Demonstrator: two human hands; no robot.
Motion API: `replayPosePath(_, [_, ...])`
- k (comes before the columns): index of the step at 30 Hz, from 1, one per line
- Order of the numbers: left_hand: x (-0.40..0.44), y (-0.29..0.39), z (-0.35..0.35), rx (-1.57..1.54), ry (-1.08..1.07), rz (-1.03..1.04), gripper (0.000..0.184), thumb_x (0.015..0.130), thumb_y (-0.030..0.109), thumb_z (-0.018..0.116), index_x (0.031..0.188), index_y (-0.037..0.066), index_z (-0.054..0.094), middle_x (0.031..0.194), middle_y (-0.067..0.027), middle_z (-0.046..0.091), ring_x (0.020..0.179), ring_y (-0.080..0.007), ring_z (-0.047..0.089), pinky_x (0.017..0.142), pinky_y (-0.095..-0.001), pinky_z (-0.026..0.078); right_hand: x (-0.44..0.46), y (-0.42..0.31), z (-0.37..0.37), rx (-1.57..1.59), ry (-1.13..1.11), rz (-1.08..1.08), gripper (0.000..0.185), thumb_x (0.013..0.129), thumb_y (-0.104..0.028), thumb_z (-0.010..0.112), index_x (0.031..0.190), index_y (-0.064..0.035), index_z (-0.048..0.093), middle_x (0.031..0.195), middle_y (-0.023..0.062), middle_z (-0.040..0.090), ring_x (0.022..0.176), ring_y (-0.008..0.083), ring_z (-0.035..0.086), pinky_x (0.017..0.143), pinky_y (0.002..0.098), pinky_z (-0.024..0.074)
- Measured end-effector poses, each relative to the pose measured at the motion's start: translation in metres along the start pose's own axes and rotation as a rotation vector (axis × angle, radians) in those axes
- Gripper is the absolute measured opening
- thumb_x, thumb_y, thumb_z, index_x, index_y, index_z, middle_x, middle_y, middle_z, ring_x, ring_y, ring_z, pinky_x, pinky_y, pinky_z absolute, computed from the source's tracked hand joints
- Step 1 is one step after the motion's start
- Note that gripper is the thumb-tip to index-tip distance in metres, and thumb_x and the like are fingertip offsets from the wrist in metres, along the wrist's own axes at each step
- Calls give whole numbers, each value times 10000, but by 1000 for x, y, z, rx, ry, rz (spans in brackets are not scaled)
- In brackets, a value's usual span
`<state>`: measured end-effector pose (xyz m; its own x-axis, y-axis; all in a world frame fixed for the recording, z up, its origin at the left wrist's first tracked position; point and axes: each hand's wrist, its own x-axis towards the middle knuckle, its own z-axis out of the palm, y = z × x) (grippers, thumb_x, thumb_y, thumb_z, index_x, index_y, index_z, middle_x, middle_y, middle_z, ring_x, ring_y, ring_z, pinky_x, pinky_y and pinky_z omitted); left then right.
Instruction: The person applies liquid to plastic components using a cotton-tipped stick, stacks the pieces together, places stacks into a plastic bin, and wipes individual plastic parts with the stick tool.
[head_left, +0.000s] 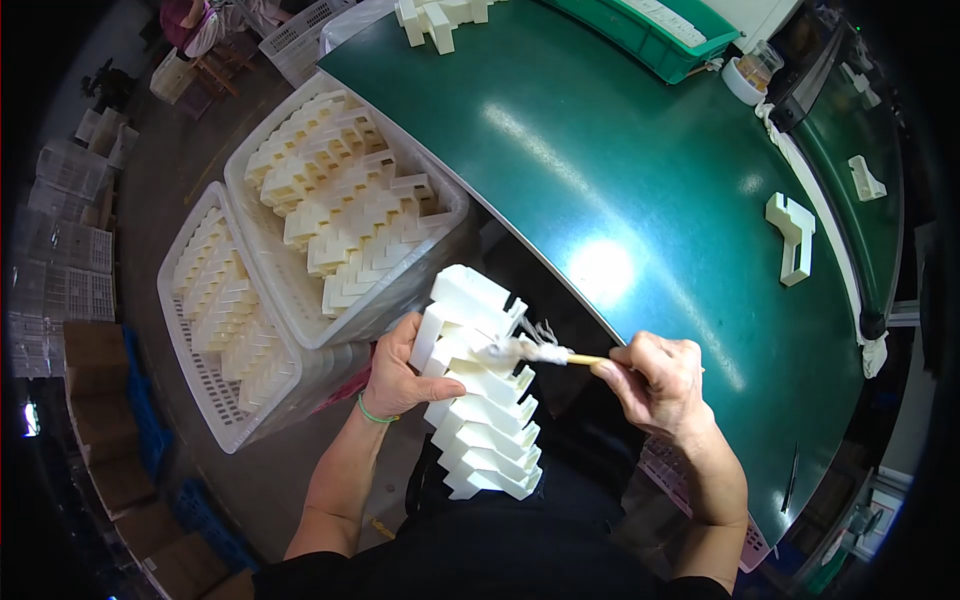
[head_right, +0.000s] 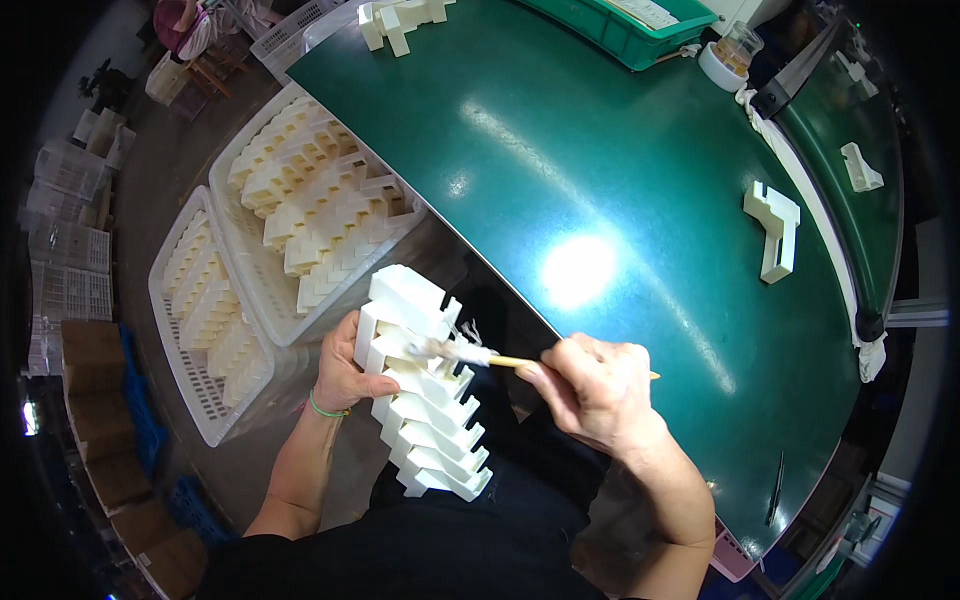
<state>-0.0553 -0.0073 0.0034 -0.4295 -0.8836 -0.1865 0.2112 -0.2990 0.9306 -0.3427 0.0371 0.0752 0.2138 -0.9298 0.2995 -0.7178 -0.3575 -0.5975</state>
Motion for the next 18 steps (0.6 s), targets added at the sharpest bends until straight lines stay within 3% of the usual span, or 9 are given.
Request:
replayPosePath(3, [1, 0, 0, 91, -37, 19, 612, 586, 112, 882, 1074, 10, 528, 1022, -44, 613, 945, -91, 567, 841, -254, 465, 22, -20, 10, -279, -70, -104, 243, 783, -201, 700, 680, -100, 504, 571, 34, 482, 457, 191, 547, 385, 324, 412])
replayPosePath(5, [-1, 1, 1, 134, -42, 21, 614, 589, 114, 881, 1080, 8, 527, 1027, -48, 614, 951, -95, 569, 843, -256, 467, 22, -38, 10, -380, -171, -56, 223, 786, -197, 681, 685, -105, 506, 583, 28, 491, 476, 188, 568, 380, 326, 423])
replayPosePath(10, [-2, -3, -4, 68, 34, 17, 602, 606, 116, 875, 1080, 3, 521, 1018, -49, 614, 944, -100, 572, 841, -264, 472, 4, -27, -10, -281, -256, 56, 285, 756, -198, 714, 623, -100, 481, 512, 32, 473, 405, 221, 518, 363, 352, 385])
replayPosePath(14, [-2, 0, -2, 15, 30, 2, 599, 615, 109, 867, 1087, -1, 515, 1017, -57, 615, 941, -103, 575, 839, -268, 476, -5, -17, 2, -177, -82, 65, 310, 756, -200, 719, 617, -89, 466, 519, 38, 468, 417, 223, 518, 372, 354, 382])
replayPosePath(16, [1, -2, -1, 66, -3, 6, 603, 620, 105, 863, 1096, -4, 510, 1023, -68, 616, 944, -108, 581, 840, -274, 482, 7, -23, 13, -330, 3, 15, 305, 769, -195, 707, 617, -95, 462, 535, 37, 461, 435, 205, 530, 372, 339, 386])
replayPosePath(18, [2, -2, 0, 104, 6, -5, 604, 620, 104, 862, 1097, -5, 509, 1021, -69, 616, 937, -108, 582, 836, -275, 484, 10, -32, 19, -406, -58, 11, 309, 789, -212, 691, 621, -100, 457, 546, 31, 459, 440, 180, 532, 366, 326, 388])
